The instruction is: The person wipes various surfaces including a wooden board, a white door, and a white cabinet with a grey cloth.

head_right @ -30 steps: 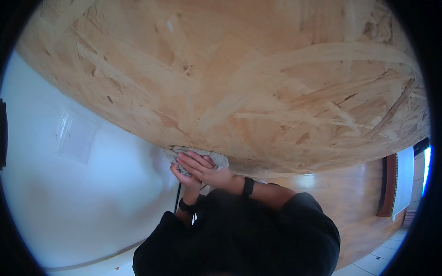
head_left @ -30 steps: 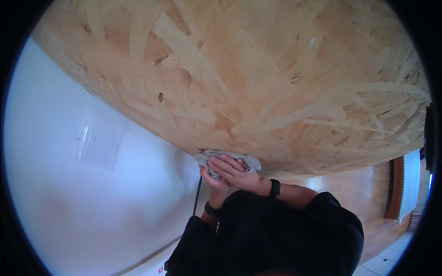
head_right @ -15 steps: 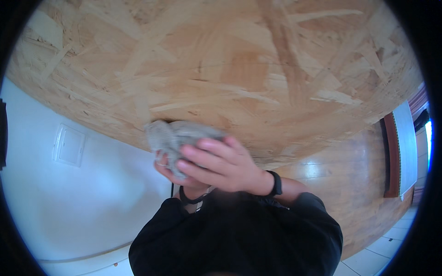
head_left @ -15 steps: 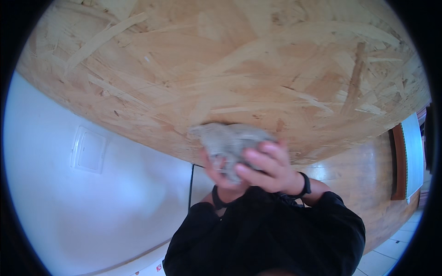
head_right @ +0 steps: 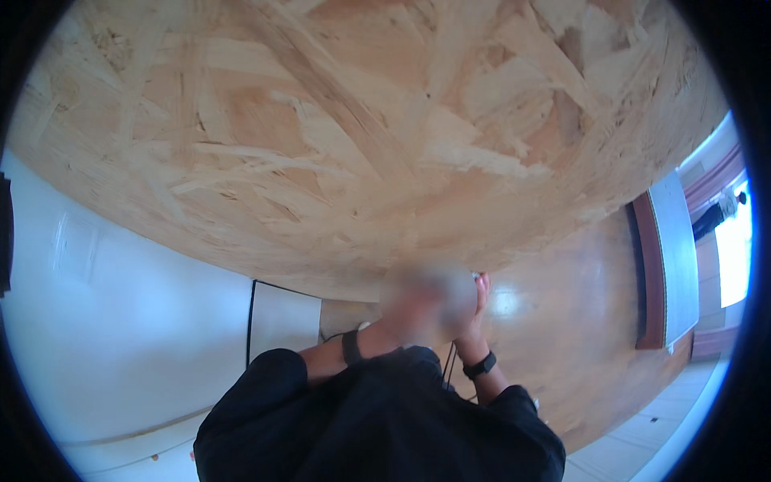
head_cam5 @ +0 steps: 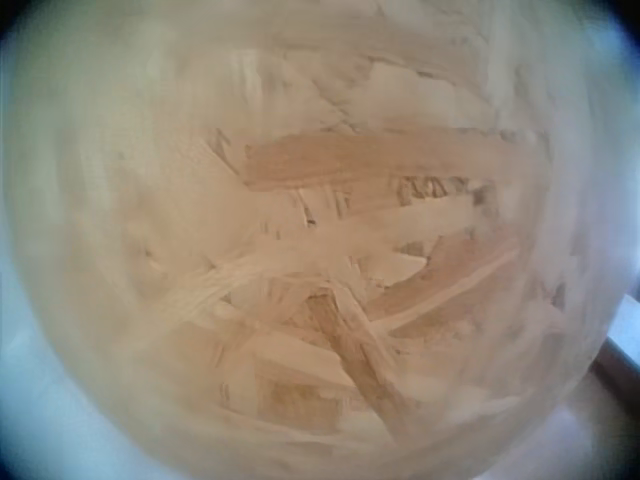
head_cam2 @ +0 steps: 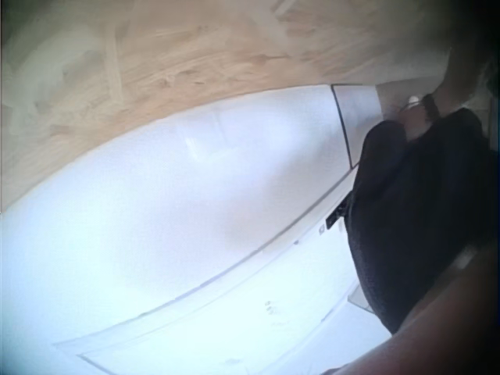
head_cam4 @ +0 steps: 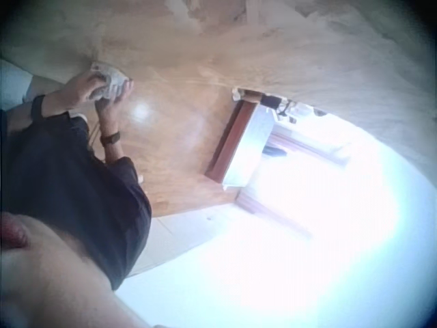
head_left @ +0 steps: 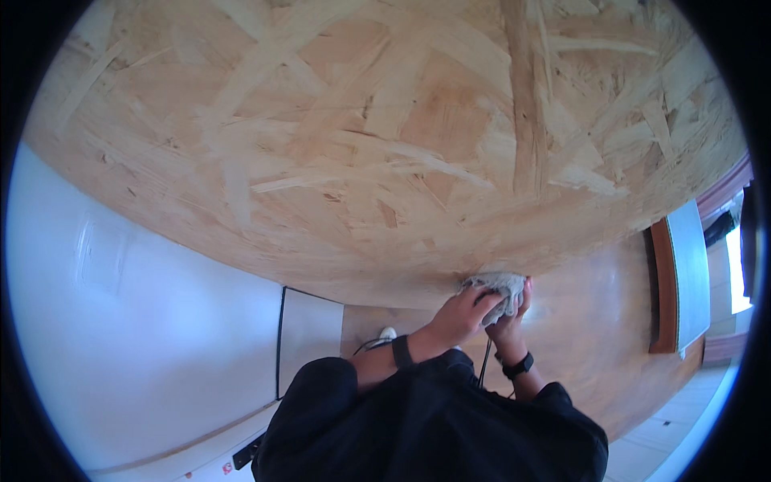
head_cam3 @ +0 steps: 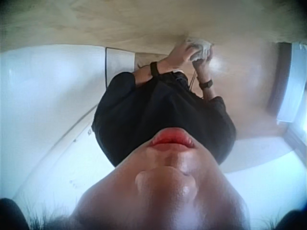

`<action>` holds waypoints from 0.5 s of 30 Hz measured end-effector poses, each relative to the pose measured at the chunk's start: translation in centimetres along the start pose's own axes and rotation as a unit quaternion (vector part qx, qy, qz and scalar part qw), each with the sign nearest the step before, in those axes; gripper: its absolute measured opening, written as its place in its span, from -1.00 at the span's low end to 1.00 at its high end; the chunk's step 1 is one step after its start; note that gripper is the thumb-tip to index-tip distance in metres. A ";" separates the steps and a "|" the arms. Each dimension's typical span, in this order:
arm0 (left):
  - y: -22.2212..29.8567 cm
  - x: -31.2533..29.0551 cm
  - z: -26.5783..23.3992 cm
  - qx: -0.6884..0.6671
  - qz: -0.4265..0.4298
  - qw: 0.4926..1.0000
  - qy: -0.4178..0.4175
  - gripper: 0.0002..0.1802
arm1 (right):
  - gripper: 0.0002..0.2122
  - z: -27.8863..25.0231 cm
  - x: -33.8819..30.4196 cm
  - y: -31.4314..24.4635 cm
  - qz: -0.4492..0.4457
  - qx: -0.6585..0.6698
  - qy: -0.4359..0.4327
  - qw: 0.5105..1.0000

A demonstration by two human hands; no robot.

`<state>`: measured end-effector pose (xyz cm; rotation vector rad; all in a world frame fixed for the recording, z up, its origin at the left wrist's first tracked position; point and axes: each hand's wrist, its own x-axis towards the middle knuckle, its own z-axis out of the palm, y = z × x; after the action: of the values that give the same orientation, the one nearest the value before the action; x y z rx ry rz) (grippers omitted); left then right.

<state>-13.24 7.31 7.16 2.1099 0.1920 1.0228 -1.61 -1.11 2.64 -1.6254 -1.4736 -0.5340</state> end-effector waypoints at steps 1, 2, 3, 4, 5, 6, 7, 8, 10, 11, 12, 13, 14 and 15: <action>-0.1 -0.4 0.6 0.011 0.000 1.000 0.009 -0.53 | -0.36 -0.2 0.4 0.1 -0.009 0.011 0.002 1.000; 0.1 -0.6 1.1 -0.076 -0.056 0.996 -0.002 -0.52 | -0.38 -1.2 1.4 -0.4 -0.021 -0.016 -0.022 0.999; 0.8 -0.2 0.6 -0.089 -0.044 0.995 -0.002 -0.49 | -0.39 -2.0 2.2 -0.7 -0.032 -0.039 -0.046 0.998; 1.3 0.5 0.4 -0.103 -0.032 0.994 -0.002 -0.45 | -0.46 -2.2 3.3 -0.7 -0.056 -0.052 -0.020 0.997; 2.9 1.8 -0.3 -0.100 -0.032 0.994 0.003 -0.45 | -0.46 -2.7 4.6 -0.9 -0.061 -0.048 -0.020 0.997; 4.7 3.5 -0.8 -0.071 0.030 0.997 0.017 -0.43 | -0.43 -3.8 5.7 -1.2 -0.068 -0.050 0.030 0.996; 5.1 3.6 -2.3 0.001 0.069 0.997 0.047 -0.41 | -0.41 -2.5 6.7 -2.1 -0.085 -0.002 0.079 0.993; 5.8 5.1 -1.5 -0.037 0.113 0.992 0.052 -0.42 | -0.42 -4.2 8.2 -2.3 -0.090 -0.024 0.124 0.988; 7.5 6.6 -3.4 0.025 0.137 0.986 0.096 -0.44 | -0.45 -3.3 9.2 -3.0 -0.091 0.004 0.165 0.982; 8.1 7.4 -3.5 0.060 0.172 0.974 0.135 -0.46 | -0.47 -3.1 9.7 -3.0 -0.092 -0.001 0.174 0.980; 7.3 7.8 -2.6 0.053 0.174 0.972 0.149 -0.49 | -0.48 -2.7 9.7 -2.8 -0.095 -0.006 0.178 0.979; 7.3 7.9 -2.9 0.056 0.176 0.971 0.150 -0.49 | -0.49 -2.0 9.4 -2.7 -0.094 -0.007 0.172 0.981; 7.3 8.2 -3.1 0.061 0.187 0.967 0.159 -0.50 | -0.51 -1.5 8.9 -2.2 -0.092 -0.013 0.168 0.981; 7.3 8.4 -3.4 0.075 0.198 0.962 0.170 -0.50 | -0.52 -0.6 8.2 -1.9 -0.091 -0.009 0.164 0.982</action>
<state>-11.47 7.88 18.65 2.1415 0.0119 1.6566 -1.59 3.10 9.92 -1.3455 -1.3766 -0.8766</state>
